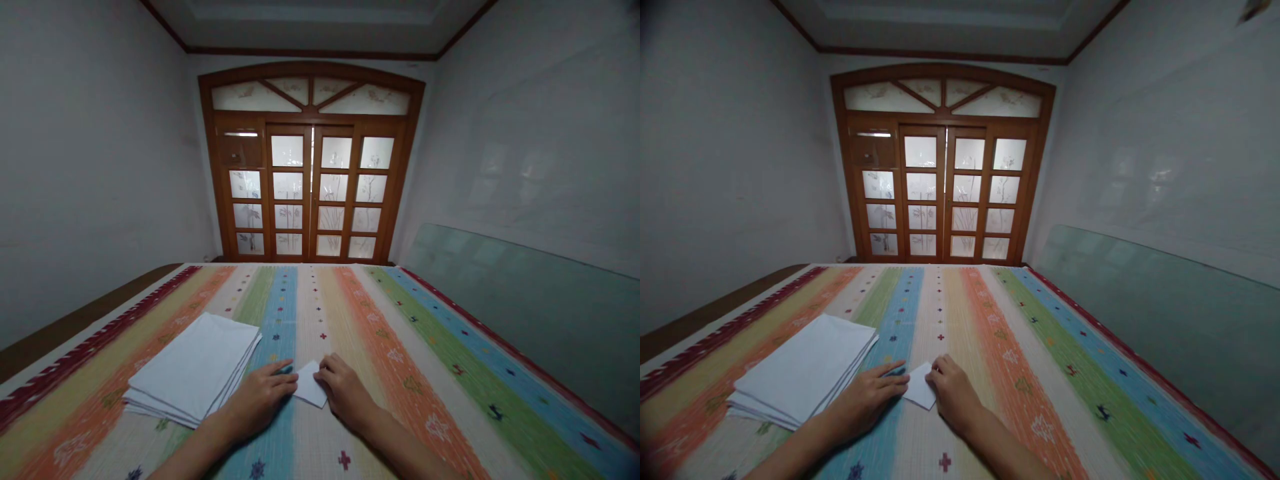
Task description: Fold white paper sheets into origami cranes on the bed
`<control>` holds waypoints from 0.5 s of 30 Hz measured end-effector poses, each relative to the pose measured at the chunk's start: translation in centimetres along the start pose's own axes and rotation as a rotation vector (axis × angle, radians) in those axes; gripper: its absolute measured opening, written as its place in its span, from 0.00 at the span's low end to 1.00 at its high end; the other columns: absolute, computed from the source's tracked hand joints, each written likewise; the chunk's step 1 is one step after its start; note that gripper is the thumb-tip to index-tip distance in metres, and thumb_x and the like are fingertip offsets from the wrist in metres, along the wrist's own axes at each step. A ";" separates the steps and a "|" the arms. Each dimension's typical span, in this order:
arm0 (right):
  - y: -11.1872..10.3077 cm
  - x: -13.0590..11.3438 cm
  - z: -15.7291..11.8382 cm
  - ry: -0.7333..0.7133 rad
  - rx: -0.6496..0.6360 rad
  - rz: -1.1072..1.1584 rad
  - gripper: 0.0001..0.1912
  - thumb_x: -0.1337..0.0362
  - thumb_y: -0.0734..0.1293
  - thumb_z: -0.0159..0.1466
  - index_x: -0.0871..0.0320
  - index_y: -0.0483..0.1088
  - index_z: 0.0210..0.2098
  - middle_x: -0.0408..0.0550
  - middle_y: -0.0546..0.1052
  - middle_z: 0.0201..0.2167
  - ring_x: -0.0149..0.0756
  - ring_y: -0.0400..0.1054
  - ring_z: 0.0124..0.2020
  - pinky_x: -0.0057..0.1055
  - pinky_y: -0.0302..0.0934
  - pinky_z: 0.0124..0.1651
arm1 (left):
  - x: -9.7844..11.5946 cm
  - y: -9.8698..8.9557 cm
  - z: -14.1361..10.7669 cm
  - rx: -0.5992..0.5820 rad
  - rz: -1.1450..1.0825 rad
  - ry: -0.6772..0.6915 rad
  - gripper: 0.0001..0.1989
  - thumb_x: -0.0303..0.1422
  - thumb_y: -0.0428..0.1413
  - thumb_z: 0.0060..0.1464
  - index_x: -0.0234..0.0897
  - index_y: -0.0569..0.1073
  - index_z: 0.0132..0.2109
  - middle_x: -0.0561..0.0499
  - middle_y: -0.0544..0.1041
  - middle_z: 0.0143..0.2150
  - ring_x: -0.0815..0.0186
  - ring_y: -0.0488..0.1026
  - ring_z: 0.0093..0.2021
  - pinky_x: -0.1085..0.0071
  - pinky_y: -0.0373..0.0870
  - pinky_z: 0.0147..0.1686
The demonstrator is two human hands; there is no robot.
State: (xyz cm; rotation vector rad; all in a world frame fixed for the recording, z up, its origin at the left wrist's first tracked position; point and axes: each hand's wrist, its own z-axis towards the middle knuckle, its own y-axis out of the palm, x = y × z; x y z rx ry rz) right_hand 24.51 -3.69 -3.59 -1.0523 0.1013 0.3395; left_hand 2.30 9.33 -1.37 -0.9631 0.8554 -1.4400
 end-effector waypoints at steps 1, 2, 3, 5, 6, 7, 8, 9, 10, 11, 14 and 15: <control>0.0 0.0 -0.1 -0.020 -0.008 -0.012 0.14 0.80 0.64 0.64 0.58 0.76 0.40 0.53 0.77 0.38 0.43 0.70 0.42 0.35 0.67 0.43 | 0.1 -0.3 0.0 -0.025 -0.030 -0.010 0.16 0.23 0.50 0.66 0.41 0.76 0.54 0.46 0.81 0.57 0.50 0.71 0.64 0.53 0.72 0.60; 0.0 0.0 -0.1 -0.038 -0.016 -0.012 0.14 0.79 0.65 0.64 0.58 0.76 0.41 0.53 0.77 0.39 0.43 0.70 0.43 0.35 0.68 0.44 | 0.2 -0.7 -0.1 -0.049 -0.063 -0.027 0.16 0.24 0.50 0.66 0.41 0.75 0.56 0.47 0.80 0.58 0.50 0.70 0.65 0.54 0.72 0.60; -0.1 0.0 -0.2 -0.058 -0.024 -0.004 0.14 0.79 0.65 0.64 0.58 0.76 0.43 0.53 0.78 0.40 0.43 0.71 0.43 0.35 0.68 0.45 | 0.3 -1.1 -0.1 -0.068 -0.095 -0.047 0.16 0.25 0.50 0.67 0.43 0.74 0.57 0.47 0.79 0.60 0.51 0.70 0.66 0.54 0.72 0.61; -0.5 -0.2 -0.4 -0.105 -0.044 0.030 0.16 0.78 0.64 0.65 0.58 0.76 0.47 0.54 0.79 0.43 0.43 0.71 0.46 0.36 0.69 0.48 | 0.5 -1.6 -0.1 -0.099 -0.147 -0.090 0.16 0.28 0.49 0.69 0.45 0.74 0.58 0.48 0.78 0.62 0.53 0.69 0.67 0.56 0.70 0.63; -0.7 -0.3 -0.4 -0.126 -0.056 0.049 0.17 0.78 0.63 0.65 0.58 0.75 0.48 0.55 0.79 0.45 0.43 0.71 0.47 0.36 0.69 0.50 | 0.5 -1.8 -0.1 -0.109 -0.168 -0.113 0.16 0.29 0.49 0.69 0.46 0.73 0.58 0.49 0.77 0.63 0.53 0.68 0.67 0.56 0.69 0.63; -1.0 -0.5 -0.5 -0.141 -0.069 0.065 0.17 0.77 0.63 0.65 0.59 0.75 0.50 0.56 0.79 0.47 0.44 0.72 0.48 0.37 0.69 0.51 | 0.5 -1.8 -0.1 -0.119 -0.188 -0.137 0.15 0.29 0.48 0.70 0.46 0.73 0.58 0.49 0.76 0.63 0.54 0.67 0.68 0.57 0.68 0.64; -1.2 -0.7 -0.6 -0.149 -0.083 0.080 0.18 0.77 0.62 0.65 0.59 0.75 0.51 0.57 0.79 0.49 0.44 0.72 0.49 0.38 0.69 0.52 | 0.4 -1.7 -0.1 -0.126 -0.208 -0.160 0.15 0.30 0.48 0.70 0.46 0.74 0.57 0.49 0.76 0.64 0.54 0.66 0.68 0.58 0.68 0.64; -1.5 -0.9 -0.7 -0.148 -0.097 0.096 0.18 0.76 0.62 0.65 0.60 0.75 0.51 0.58 0.79 0.50 0.44 0.72 0.50 0.39 0.69 0.54 | 0.2 -1.6 -0.2 -0.133 -0.228 -0.183 0.14 0.30 0.49 0.70 0.45 0.74 0.56 0.49 0.76 0.64 0.55 0.66 0.69 0.58 0.67 0.65; -1.8 -1.1 -0.8 -0.143 -0.109 0.113 0.18 0.75 0.63 0.65 0.60 0.75 0.52 0.58 0.79 0.51 0.45 0.72 0.52 0.39 0.68 0.56 | 0.1 -1.4 -0.3 -0.139 -0.249 -0.204 0.12 0.30 0.50 0.69 0.45 0.75 0.54 0.49 0.76 0.64 0.55 0.65 0.69 0.59 0.67 0.65; -2.1 -1.3 -0.9 -0.143 -0.122 0.137 0.18 0.73 0.64 0.64 0.60 0.75 0.53 0.59 0.78 0.53 0.46 0.71 0.54 0.41 0.66 0.59 | -0.1 -1.2 -0.3 -0.142 -0.269 -0.228 0.11 0.31 0.52 0.68 0.44 0.76 0.52 0.49 0.77 0.63 0.55 0.65 0.69 0.59 0.66 0.65; -2.9 -1.8 -1.1 -0.098 -0.146 0.187 0.19 0.67 0.69 0.62 0.61 0.75 0.53 0.60 0.78 0.55 0.50 0.70 0.57 0.44 0.64 0.63 | -0.6 -0.6 -0.4 -0.130 -0.313 -0.308 0.07 0.31 0.57 0.64 0.42 0.78 0.48 0.47 0.80 0.58 0.54 0.67 0.68 0.59 0.67 0.64; -3.1 -1.9 -1.2 -0.077 -0.154 0.194 0.20 0.65 0.70 0.61 0.61 0.75 0.53 0.60 0.78 0.55 0.51 0.70 0.57 0.45 0.64 0.63 | -0.7 -0.5 -0.4 -0.117 -0.323 -0.332 0.07 0.31 0.58 0.63 0.42 0.78 0.47 0.47 0.81 0.57 0.54 0.67 0.68 0.59 0.67 0.64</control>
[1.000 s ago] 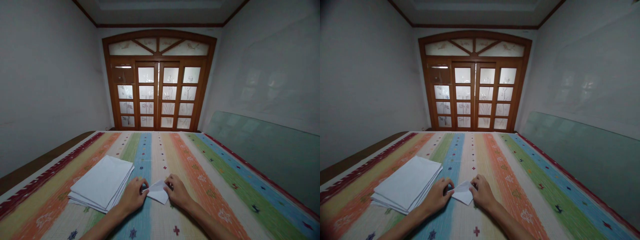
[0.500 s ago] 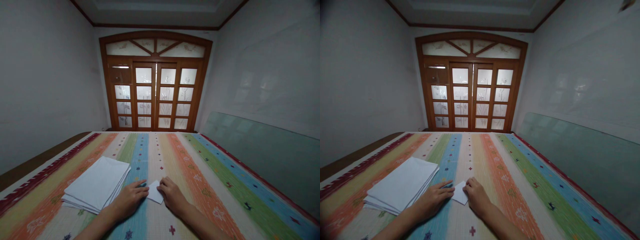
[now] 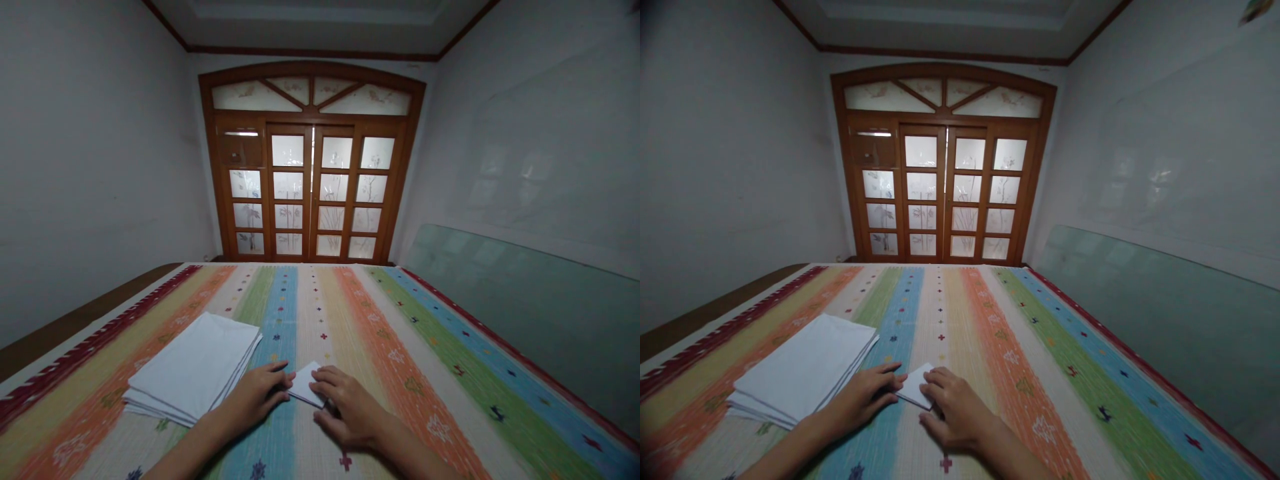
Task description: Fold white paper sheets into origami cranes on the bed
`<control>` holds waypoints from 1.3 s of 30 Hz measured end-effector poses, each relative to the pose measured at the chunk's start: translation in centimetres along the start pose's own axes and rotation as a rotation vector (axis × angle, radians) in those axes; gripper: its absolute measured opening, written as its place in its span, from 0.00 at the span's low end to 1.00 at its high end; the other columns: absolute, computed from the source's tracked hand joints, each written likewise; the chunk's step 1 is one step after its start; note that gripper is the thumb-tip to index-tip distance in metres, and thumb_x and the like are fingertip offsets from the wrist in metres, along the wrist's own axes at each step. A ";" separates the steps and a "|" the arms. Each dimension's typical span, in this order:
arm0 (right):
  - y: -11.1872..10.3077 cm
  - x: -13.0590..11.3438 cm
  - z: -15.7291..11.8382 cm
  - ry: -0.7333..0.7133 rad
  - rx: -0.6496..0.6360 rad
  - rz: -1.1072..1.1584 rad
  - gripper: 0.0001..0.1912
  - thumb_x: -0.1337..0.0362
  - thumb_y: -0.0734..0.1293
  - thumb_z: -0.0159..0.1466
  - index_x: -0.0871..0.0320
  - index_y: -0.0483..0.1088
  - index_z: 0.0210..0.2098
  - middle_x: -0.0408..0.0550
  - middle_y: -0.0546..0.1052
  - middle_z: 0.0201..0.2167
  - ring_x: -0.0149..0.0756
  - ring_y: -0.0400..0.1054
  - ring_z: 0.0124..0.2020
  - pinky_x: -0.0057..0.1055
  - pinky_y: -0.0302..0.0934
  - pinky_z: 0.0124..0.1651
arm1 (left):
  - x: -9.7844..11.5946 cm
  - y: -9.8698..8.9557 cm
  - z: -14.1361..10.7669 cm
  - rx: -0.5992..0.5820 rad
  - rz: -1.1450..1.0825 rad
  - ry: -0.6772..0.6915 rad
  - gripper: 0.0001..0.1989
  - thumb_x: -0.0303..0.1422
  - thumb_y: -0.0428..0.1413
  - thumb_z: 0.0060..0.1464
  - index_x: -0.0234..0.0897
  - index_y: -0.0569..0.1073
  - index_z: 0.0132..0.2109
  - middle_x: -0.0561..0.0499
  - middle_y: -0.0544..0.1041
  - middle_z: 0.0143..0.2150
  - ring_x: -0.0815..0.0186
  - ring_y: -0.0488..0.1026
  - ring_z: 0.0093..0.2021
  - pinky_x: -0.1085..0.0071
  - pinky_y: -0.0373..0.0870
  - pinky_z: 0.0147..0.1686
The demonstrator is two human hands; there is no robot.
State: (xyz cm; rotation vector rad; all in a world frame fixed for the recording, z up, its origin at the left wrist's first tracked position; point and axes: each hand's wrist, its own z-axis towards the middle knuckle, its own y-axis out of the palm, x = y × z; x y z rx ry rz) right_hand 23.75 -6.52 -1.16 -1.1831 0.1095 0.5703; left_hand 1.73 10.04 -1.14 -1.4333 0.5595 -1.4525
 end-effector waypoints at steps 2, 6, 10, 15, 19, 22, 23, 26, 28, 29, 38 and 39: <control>-0.1 -0.2 0.0 0.030 -0.007 0.005 0.19 0.64 0.71 0.60 0.60 0.75 0.51 0.60 0.78 0.56 0.51 0.70 0.58 0.46 0.64 0.62 | -0.1 0.1 0.0 0.033 -0.016 -0.023 0.06 0.31 0.59 0.63 0.42 0.79 0.45 0.47 0.83 0.55 0.55 0.69 0.67 0.59 0.67 0.63; 0.2 -0.1 0.1 0.023 0.031 -0.007 0.13 0.67 0.69 0.62 0.58 0.75 0.46 0.59 0.78 0.55 0.50 0.71 0.57 0.46 0.65 0.62 | 0.2 0.1 0.1 0.064 -0.017 -0.018 0.07 0.33 0.57 0.64 0.43 0.81 0.44 0.47 0.84 0.53 0.55 0.72 0.64 0.59 0.69 0.61; 0.8 0.3 0.4 -0.010 0.088 -0.001 0.10 0.69 0.65 0.65 0.58 0.77 0.43 0.58 0.81 0.51 0.47 0.74 0.53 0.43 0.66 0.60 | 0.5 0.0 0.2 0.087 -0.035 -0.038 0.09 0.32 0.56 0.65 0.43 0.82 0.43 0.47 0.84 0.53 0.55 0.74 0.62 0.59 0.69 0.60; 1.5 1.2 0.8 0.080 0.178 0.068 0.10 0.71 0.65 0.66 0.59 0.78 0.42 0.55 0.82 0.41 0.43 0.76 0.43 0.37 0.70 0.49 | 1.0 -0.1 0.5 0.136 -0.082 -0.135 0.09 0.30 0.58 0.62 0.43 0.84 0.45 0.45 0.83 0.53 0.54 0.75 0.59 0.58 0.69 0.59; 1.7 1.7 1.1 0.157 0.242 0.098 0.06 0.72 0.68 0.64 0.59 0.77 0.34 0.53 0.80 0.38 0.41 0.75 0.41 0.34 0.68 0.46 | 1.4 0.1 0.9 0.194 -0.101 -0.195 0.07 0.29 0.62 0.58 0.43 0.85 0.39 0.47 0.84 0.47 0.56 0.75 0.54 0.62 0.70 0.55; 1.7 1.8 1.2 0.209 0.252 0.120 0.05 0.72 0.69 0.63 0.58 0.77 0.32 0.51 0.79 0.37 0.40 0.74 0.40 0.34 0.67 0.45 | 1.6 0.1 1.2 0.229 -0.060 -0.254 0.04 0.30 0.65 0.53 0.43 0.85 0.33 0.48 0.82 0.41 0.55 0.74 0.50 0.62 0.68 0.52; 1.7 1.8 1.2 0.221 0.250 0.127 0.05 0.73 0.70 0.62 0.58 0.77 0.32 0.51 0.78 0.37 0.40 0.73 0.40 0.34 0.66 0.46 | 1.6 0.2 1.4 0.239 -0.044 -0.284 0.03 0.31 0.66 0.52 0.43 0.85 0.32 0.48 0.81 0.41 0.55 0.73 0.48 0.62 0.68 0.51; 1.7 1.8 1.3 0.234 0.235 0.132 0.05 0.73 0.70 0.62 0.58 0.76 0.32 0.50 0.77 0.37 0.40 0.73 0.41 0.34 0.66 0.46 | 1.6 0.1 1.7 0.249 -0.020 -0.373 0.01 0.33 0.68 0.48 0.42 0.86 0.30 0.47 0.79 0.38 0.54 0.73 0.45 0.61 0.68 0.48; 1.8 1.8 1.3 0.233 0.228 0.120 0.05 0.73 0.70 0.62 0.58 0.75 0.33 0.50 0.77 0.38 0.41 0.72 0.41 0.34 0.66 0.46 | 1.6 0.0 1.8 0.248 -0.005 -0.423 0.02 0.34 0.69 0.47 0.42 0.86 0.30 0.48 0.79 0.37 0.54 0.73 0.44 0.61 0.67 0.47; 1.8 1.8 1.2 0.231 0.225 0.113 0.05 0.73 0.69 0.63 0.57 0.75 0.33 0.49 0.76 0.38 0.40 0.72 0.41 0.34 0.65 0.46 | 1.7 0.0 1.9 0.246 0.004 -0.442 0.02 0.34 0.69 0.46 0.42 0.86 0.30 0.48 0.79 0.36 0.53 0.73 0.43 0.61 0.66 0.46; 1.5 1.3 1.2 0.109 0.159 0.012 0.11 0.72 0.65 0.69 0.55 0.76 0.46 0.51 0.76 0.41 0.41 0.70 0.43 0.35 0.66 0.48 | 2.5 -0.1 2.1 0.225 0.083 -0.540 0.07 0.31 0.68 0.45 0.42 0.84 0.35 0.49 0.79 0.37 0.54 0.74 0.43 0.64 0.65 0.44; 1.5 1.2 1.2 0.063 0.146 -0.021 0.11 0.71 0.65 0.70 0.53 0.77 0.46 0.51 0.77 0.41 0.40 0.70 0.43 0.35 0.65 0.47 | 2.6 0.0 2.2 0.224 0.093 -0.547 0.06 0.31 0.68 0.45 0.42 0.84 0.35 0.49 0.79 0.37 0.54 0.74 0.44 0.64 0.65 0.44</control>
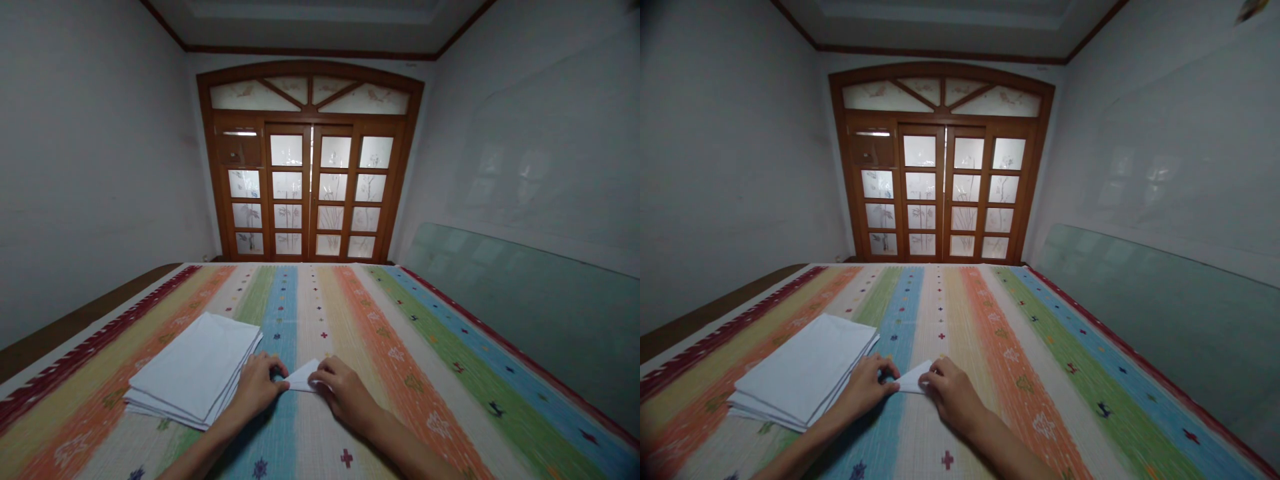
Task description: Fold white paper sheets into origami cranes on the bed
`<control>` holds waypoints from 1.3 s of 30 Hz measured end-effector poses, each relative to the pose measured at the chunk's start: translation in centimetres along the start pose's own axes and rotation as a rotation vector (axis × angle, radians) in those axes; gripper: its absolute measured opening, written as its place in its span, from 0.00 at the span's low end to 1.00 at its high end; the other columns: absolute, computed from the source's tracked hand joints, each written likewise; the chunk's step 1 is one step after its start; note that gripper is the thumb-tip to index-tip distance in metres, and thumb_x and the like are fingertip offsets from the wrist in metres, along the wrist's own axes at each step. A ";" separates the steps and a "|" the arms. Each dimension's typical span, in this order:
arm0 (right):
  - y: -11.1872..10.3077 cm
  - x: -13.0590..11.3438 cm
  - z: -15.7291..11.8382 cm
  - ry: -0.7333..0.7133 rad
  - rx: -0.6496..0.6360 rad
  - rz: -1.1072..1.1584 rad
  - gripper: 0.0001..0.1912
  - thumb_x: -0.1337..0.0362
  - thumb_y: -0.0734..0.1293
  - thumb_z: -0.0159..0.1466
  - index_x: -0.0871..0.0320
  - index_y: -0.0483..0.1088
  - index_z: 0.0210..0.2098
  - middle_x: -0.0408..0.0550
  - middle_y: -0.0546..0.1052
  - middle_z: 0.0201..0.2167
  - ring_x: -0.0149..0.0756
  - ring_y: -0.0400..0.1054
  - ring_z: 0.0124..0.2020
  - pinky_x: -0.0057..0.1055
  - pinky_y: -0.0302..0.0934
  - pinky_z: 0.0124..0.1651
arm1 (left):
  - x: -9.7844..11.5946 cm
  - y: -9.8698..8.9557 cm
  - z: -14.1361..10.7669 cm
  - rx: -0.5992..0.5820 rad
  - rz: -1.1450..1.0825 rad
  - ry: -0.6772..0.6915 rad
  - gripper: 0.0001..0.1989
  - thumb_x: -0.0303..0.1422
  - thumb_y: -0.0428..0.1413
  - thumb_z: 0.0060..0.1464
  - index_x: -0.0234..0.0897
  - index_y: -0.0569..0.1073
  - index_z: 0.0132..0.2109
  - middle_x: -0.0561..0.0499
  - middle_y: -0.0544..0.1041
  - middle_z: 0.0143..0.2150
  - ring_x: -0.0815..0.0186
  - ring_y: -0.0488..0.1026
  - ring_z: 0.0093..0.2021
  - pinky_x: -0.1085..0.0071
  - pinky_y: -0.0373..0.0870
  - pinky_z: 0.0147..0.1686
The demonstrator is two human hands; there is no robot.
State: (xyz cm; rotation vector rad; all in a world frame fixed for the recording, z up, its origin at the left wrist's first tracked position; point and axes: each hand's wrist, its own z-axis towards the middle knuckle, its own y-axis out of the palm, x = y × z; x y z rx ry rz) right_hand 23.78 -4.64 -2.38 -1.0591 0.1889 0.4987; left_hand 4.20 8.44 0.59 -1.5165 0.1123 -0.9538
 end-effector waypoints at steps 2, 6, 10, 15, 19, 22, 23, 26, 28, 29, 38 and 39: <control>0.1 -0.2 0.1 -0.087 -0.025 -0.062 0.10 0.68 0.66 0.70 0.50 0.80 0.45 0.49 0.77 0.40 0.40 0.70 0.41 0.35 0.65 0.47 | 0.2 0.1 -0.1 0.007 0.021 -0.011 0.05 0.32 0.67 0.46 0.42 0.84 0.34 0.48 0.79 0.37 0.53 0.74 0.44 0.63 0.64 0.44; 0.0 -0.4 0.2 -0.103 -0.041 -0.087 0.11 0.67 0.67 0.70 0.48 0.81 0.44 0.50 0.78 0.43 0.39 0.70 0.43 0.35 0.65 0.48 | 0.5 0.0 -0.3 0.018 0.050 -0.031 0.03 0.34 0.67 0.47 0.42 0.84 0.32 0.49 0.79 0.37 0.53 0.74 0.44 0.64 0.64 0.44; -0.5 0.0 0.2 -0.046 -0.031 -0.037 0.10 0.72 0.69 0.65 0.52 0.82 0.38 0.52 0.77 0.44 0.42 0.70 0.46 0.34 0.65 0.46 | 0.6 0.0 -0.5 0.023 0.064 -0.042 0.03 0.33 0.67 0.47 0.42 0.83 0.33 0.49 0.78 0.36 0.54 0.74 0.43 0.64 0.64 0.44; -1.7 0.5 0.4 -0.075 -0.080 -0.068 0.12 0.73 0.69 0.64 0.52 0.82 0.34 0.50 0.79 0.41 0.42 0.69 0.45 0.34 0.65 0.44 | 0.5 0.0 -0.6 0.019 0.063 -0.028 0.08 0.30 0.66 0.48 0.44 0.83 0.39 0.49 0.79 0.38 0.54 0.73 0.44 0.63 0.64 0.45; -2.5 0.8 0.4 -0.123 -0.106 -0.087 0.13 0.74 0.68 0.63 0.51 0.82 0.31 0.49 0.82 0.40 0.42 0.71 0.43 0.34 0.66 0.43 | 0.4 -0.1 -0.6 0.009 0.049 -0.008 0.10 0.30 0.66 0.50 0.46 0.84 0.41 0.49 0.78 0.39 0.53 0.73 0.46 0.63 0.64 0.46; -2.6 1.2 0.3 -0.099 -0.084 -0.053 0.12 0.74 0.69 0.61 0.52 0.82 0.29 0.50 0.82 0.40 0.42 0.72 0.43 0.35 0.67 0.44 | 0.4 0.0 -0.8 0.008 0.032 0.010 0.11 0.29 0.66 0.51 0.46 0.84 0.42 0.49 0.78 0.40 0.53 0.73 0.46 0.62 0.64 0.48; -2.6 1.2 0.2 -0.087 -0.074 -0.042 0.12 0.74 0.69 0.61 0.53 0.82 0.29 0.51 0.82 0.41 0.43 0.73 0.43 0.36 0.67 0.44 | 0.5 0.1 -0.9 0.008 0.023 0.020 0.11 0.28 0.66 0.51 0.47 0.84 0.43 0.49 0.78 0.41 0.54 0.73 0.47 0.62 0.64 0.48; -2.4 1.2 -0.1 -0.047 -0.043 -0.011 0.12 0.76 0.68 0.57 0.55 0.81 0.30 0.54 0.81 0.47 0.45 0.72 0.47 0.39 0.67 0.49 | 0.8 0.4 -1.4 0.015 -0.013 0.073 0.11 0.26 0.63 0.54 0.47 0.85 0.41 0.48 0.77 0.43 0.53 0.72 0.49 0.61 0.64 0.51; -2.1 1.0 -0.3 -0.018 -0.016 0.011 0.12 0.77 0.67 0.54 0.57 0.80 0.30 0.56 0.78 0.51 0.47 0.71 0.51 0.43 0.66 0.54 | 1.0 0.7 -1.7 0.035 -0.029 0.108 0.11 0.24 0.61 0.55 0.46 0.85 0.38 0.47 0.77 0.43 0.53 0.72 0.49 0.59 0.64 0.51; -1.9 0.9 -0.3 -0.004 -0.004 0.024 0.12 0.78 0.67 0.53 0.57 0.79 0.30 0.56 0.78 0.52 0.48 0.70 0.53 0.44 0.64 0.56 | 1.1 0.8 -1.8 0.048 -0.033 0.117 0.12 0.23 0.60 0.55 0.45 0.86 0.37 0.46 0.76 0.43 0.52 0.71 0.49 0.58 0.64 0.51; 0.2 1.0 0.6 0.176 0.069 0.115 0.05 0.70 0.71 0.59 0.58 0.71 0.29 0.57 0.79 0.47 0.48 0.71 0.50 0.44 0.65 0.55 | 1.6 1.0 -1.2 0.066 -0.054 0.108 0.10 0.26 0.60 0.55 0.43 0.85 0.33 0.47 0.77 0.41 0.54 0.71 0.47 0.59 0.64 0.51; 0.3 1.1 0.7 0.181 0.070 0.114 0.05 0.70 0.72 0.59 0.58 0.72 0.30 0.57 0.79 0.46 0.48 0.71 0.49 0.43 0.65 0.55 | 1.6 1.0 -1.2 0.062 -0.054 0.105 0.09 0.26 0.60 0.55 0.43 0.85 0.33 0.47 0.78 0.41 0.54 0.72 0.47 0.59 0.63 0.51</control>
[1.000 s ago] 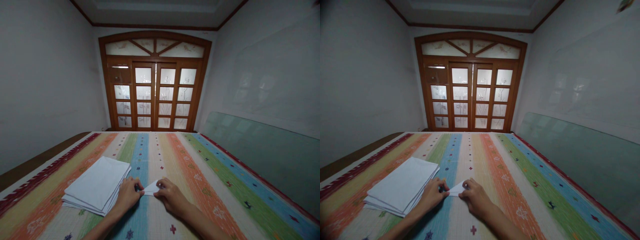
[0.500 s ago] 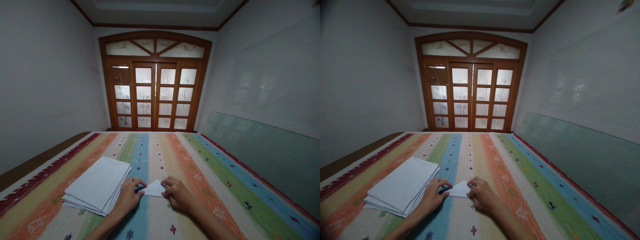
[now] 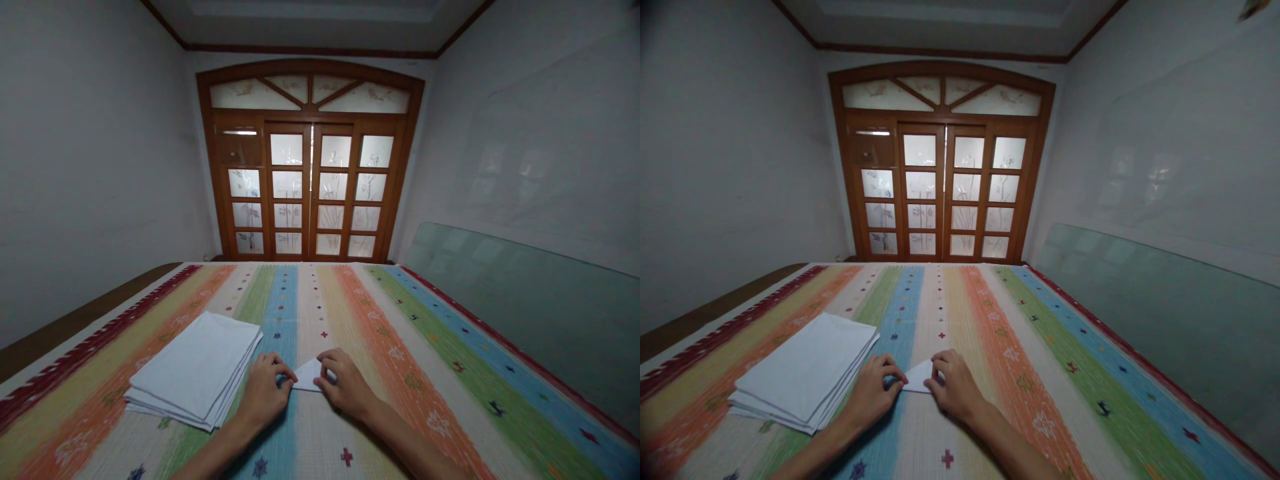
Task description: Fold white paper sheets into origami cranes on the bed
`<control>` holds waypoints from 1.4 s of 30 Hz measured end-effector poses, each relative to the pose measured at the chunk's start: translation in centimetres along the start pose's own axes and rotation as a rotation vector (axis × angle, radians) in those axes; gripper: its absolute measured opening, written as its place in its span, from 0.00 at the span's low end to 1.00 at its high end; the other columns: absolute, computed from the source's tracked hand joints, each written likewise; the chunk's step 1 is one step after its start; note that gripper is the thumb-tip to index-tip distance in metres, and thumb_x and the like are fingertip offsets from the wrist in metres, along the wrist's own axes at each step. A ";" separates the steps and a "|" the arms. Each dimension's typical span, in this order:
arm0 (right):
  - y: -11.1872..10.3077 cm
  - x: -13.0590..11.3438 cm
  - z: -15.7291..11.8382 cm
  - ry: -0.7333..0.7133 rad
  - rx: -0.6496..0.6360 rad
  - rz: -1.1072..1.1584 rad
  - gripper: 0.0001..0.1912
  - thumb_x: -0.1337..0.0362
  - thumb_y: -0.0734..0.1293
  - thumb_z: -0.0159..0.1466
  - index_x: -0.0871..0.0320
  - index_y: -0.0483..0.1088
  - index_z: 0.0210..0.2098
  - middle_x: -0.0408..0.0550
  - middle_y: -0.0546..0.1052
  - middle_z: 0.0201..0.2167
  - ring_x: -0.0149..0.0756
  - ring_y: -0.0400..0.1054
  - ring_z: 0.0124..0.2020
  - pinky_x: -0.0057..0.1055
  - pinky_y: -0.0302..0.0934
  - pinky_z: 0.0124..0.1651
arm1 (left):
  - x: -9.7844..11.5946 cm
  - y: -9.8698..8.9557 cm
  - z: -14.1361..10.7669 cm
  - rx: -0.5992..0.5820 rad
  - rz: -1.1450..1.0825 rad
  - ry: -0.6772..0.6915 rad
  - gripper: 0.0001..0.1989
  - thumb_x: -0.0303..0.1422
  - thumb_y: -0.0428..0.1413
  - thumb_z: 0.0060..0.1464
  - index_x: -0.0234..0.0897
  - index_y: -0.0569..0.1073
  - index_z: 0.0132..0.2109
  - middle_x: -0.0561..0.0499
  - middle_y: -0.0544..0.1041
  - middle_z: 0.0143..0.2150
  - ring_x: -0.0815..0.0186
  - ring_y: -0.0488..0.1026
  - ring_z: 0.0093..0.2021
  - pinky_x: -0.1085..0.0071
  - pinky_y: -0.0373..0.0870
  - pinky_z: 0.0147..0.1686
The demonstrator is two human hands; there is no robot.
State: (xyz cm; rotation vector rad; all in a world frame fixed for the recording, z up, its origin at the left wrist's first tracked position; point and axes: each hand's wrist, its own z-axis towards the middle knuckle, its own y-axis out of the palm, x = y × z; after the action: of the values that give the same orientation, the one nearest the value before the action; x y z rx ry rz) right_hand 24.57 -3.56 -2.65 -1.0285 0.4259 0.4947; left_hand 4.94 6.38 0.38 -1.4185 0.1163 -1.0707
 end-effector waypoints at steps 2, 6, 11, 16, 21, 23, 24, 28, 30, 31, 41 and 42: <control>0.1 0.2 0.1 0.008 -0.008 0.009 0.05 0.71 0.72 0.59 0.57 0.74 0.35 0.55 0.79 0.44 0.48 0.71 0.48 0.44 0.64 0.54 | 0.0 0.0 0.1 -0.004 0.000 -0.007 0.06 0.28 0.61 0.54 0.41 0.84 0.34 0.48 0.78 0.40 0.54 0.72 0.47 0.60 0.63 0.51; 0.4 0.9 0.4 0.049 -0.013 0.126 0.21 0.74 0.71 0.57 0.56 0.74 0.50 0.54 0.79 0.47 0.49 0.71 0.51 0.47 0.63 0.57 | 0.0 0.1 0.2 0.001 0.009 -0.044 0.09 0.29 0.64 0.52 0.37 0.83 0.42 0.47 0.79 0.40 0.54 0.72 0.46 0.62 0.64 0.49; 0.9 2.0 0.9 0.071 -0.010 0.204 0.30 0.78 0.70 0.51 0.54 0.74 0.53 0.51 0.78 0.47 0.47 0.71 0.51 0.46 0.63 0.59 | 0.0 0.3 0.2 -0.019 0.018 -0.071 0.15 0.31 0.64 0.53 0.39 0.83 0.49 0.45 0.78 0.43 0.51 0.71 0.48 0.59 0.63 0.50; 0.9 1.9 1.0 0.076 -0.022 0.245 0.32 0.79 0.69 0.52 0.54 0.75 0.55 0.49 0.74 0.44 0.44 0.72 0.49 0.43 0.65 0.58 | -0.1 0.2 0.1 -0.032 0.008 -0.059 0.13 0.32 0.63 0.54 0.43 0.85 0.47 0.45 0.77 0.44 0.51 0.71 0.49 0.58 0.64 0.51; 0.5 0.9 0.9 0.054 0.002 0.166 0.20 0.76 0.67 0.61 0.56 0.78 0.50 0.51 0.75 0.41 0.43 0.72 0.46 0.40 0.67 0.53 | -0.1 0.3 -0.1 -0.028 -0.037 -0.025 0.13 0.30 0.61 0.56 0.44 0.85 0.48 0.46 0.78 0.43 0.53 0.71 0.48 0.60 0.64 0.51; 0.4 0.6 0.9 0.044 0.029 0.101 0.15 0.75 0.65 0.64 0.57 0.78 0.46 0.52 0.76 0.40 0.43 0.72 0.45 0.39 0.67 0.51 | -0.1 0.4 -0.1 -0.030 -0.054 -0.014 0.13 0.29 0.61 0.56 0.44 0.85 0.47 0.46 0.78 0.42 0.53 0.72 0.48 0.60 0.64 0.51; 0.4 0.4 0.9 0.035 0.040 0.071 0.13 0.75 0.66 0.63 0.58 0.78 0.44 0.52 0.77 0.39 0.43 0.73 0.44 0.38 0.67 0.50 | -0.2 0.5 0.0 -0.033 -0.057 -0.012 0.13 0.29 0.61 0.56 0.44 0.85 0.47 0.46 0.78 0.42 0.54 0.72 0.48 0.60 0.64 0.51; 0.5 0.4 1.0 0.011 0.055 0.024 0.13 0.79 0.66 0.59 0.58 0.77 0.38 0.51 0.79 0.37 0.43 0.73 0.41 0.36 0.67 0.47 | -0.3 0.6 0.0 -0.046 -0.057 -0.009 0.13 0.28 0.62 0.56 0.44 0.85 0.47 0.47 0.78 0.41 0.54 0.72 0.47 0.62 0.65 0.50; 0.5 0.4 0.9 0.010 0.063 0.024 0.14 0.80 0.65 0.58 0.58 0.76 0.36 0.50 0.80 0.35 0.41 0.73 0.39 0.35 0.66 0.45 | -0.4 0.6 -0.1 -0.041 -0.054 -0.003 0.12 0.28 0.62 0.57 0.45 0.85 0.47 0.48 0.77 0.41 0.55 0.73 0.47 0.62 0.65 0.50; 0.5 0.5 0.9 0.007 0.066 0.023 0.14 0.80 0.64 0.58 0.58 0.76 0.35 0.50 0.80 0.34 0.41 0.73 0.38 0.34 0.66 0.44 | -0.4 0.6 -0.2 -0.035 -0.051 0.006 0.12 0.28 0.62 0.57 0.45 0.85 0.46 0.48 0.77 0.41 0.55 0.73 0.47 0.62 0.66 0.50; 0.1 0.4 0.1 -0.107 0.021 0.004 0.15 0.80 0.63 0.54 0.58 0.77 0.32 0.50 0.82 0.32 0.42 0.75 0.38 0.35 0.67 0.44 | -0.5 0.8 -0.9 0.081 0.224 0.324 0.11 0.25 0.58 0.63 0.44 0.85 0.42 0.45 0.77 0.40 0.54 0.70 0.44 0.62 0.68 0.43; 0.0 0.2 0.0 -0.124 0.009 0.002 0.15 0.79 0.63 0.54 0.57 0.78 0.32 0.50 0.82 0.33 0.42 0.75 0.39 0.36 0.67 0.46 | -0.6 0.9 -0.9 0.087 0.248 0.353 0.11 0.26 0.57 0.64 0.43 0.84 0.41 0.45 0.77 0.40 0.54 0.69 0.45 0.61 0.68 0.43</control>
State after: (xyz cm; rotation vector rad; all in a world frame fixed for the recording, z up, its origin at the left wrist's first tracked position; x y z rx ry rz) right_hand 24.75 -3.51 -2.69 -0.9826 0.3190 0.5544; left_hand 4.51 5.93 -0.83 -1.0941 0.4831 -1.0948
